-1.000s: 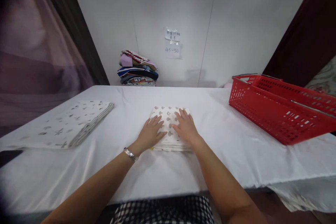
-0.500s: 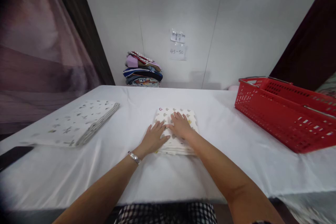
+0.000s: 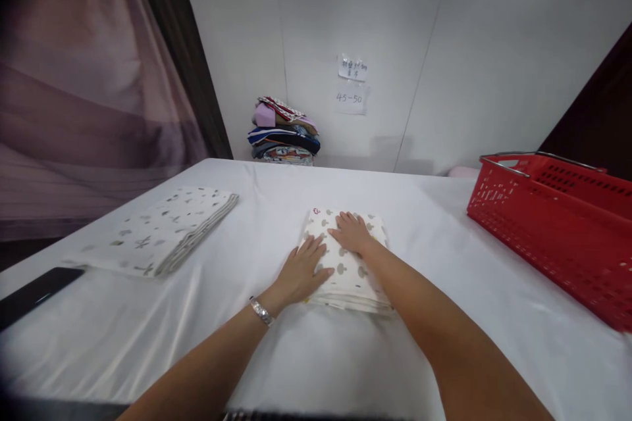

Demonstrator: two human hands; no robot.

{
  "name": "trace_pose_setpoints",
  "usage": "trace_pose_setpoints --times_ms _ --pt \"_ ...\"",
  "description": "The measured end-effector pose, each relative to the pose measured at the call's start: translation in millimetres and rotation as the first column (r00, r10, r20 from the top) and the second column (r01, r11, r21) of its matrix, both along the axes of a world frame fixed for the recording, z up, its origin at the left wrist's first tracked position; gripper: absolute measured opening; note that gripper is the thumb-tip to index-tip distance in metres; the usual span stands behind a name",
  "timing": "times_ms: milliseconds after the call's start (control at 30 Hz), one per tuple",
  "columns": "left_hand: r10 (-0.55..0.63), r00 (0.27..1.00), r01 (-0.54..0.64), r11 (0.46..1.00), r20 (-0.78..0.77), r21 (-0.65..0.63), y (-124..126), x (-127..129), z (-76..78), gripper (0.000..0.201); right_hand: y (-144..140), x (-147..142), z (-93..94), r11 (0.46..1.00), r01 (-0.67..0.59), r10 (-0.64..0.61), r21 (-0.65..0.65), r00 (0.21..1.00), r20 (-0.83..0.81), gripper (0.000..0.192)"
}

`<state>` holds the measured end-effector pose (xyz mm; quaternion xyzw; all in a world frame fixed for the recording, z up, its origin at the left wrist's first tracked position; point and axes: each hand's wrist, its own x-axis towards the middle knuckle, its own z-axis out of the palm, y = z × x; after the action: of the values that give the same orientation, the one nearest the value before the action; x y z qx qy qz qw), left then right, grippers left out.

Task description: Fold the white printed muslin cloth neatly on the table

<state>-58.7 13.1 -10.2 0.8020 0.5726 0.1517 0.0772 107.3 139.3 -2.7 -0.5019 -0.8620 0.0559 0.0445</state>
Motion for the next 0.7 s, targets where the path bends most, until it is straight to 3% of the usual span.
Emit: trace_pose_setpoints --times_ms 100,333,533,700 --pt "-0.004 1.0 0.004 1.0 0.007 -0.017 0 -1 -0.5 0.06 17 10 9.6 0.997 0.075 -0.075 -0.026 0.997 0.013 0.051" --pt "-0.023 0.999 0.024 1.0 0.026 -0.012 1 -2 -1.5 0.061 55 47 16.1 0.949 0.254 -0.239 -0.185 0.966 0.097 0.068" --pt "-0.102 0.994 0.096 0.986 0.039 0.135 2 -14 2.9 0.049 42 75 11.3 0.887 0.413 -0.402 -0.204 0.911 0.097 0.073" --pt "-0.17 0.976 0.139 0.969 0.138 0.204 -1 -23 7.8 0.032 16 117 5.1 0.742 0.64 -0.64 -0.201 0.765 0.072 0.073"
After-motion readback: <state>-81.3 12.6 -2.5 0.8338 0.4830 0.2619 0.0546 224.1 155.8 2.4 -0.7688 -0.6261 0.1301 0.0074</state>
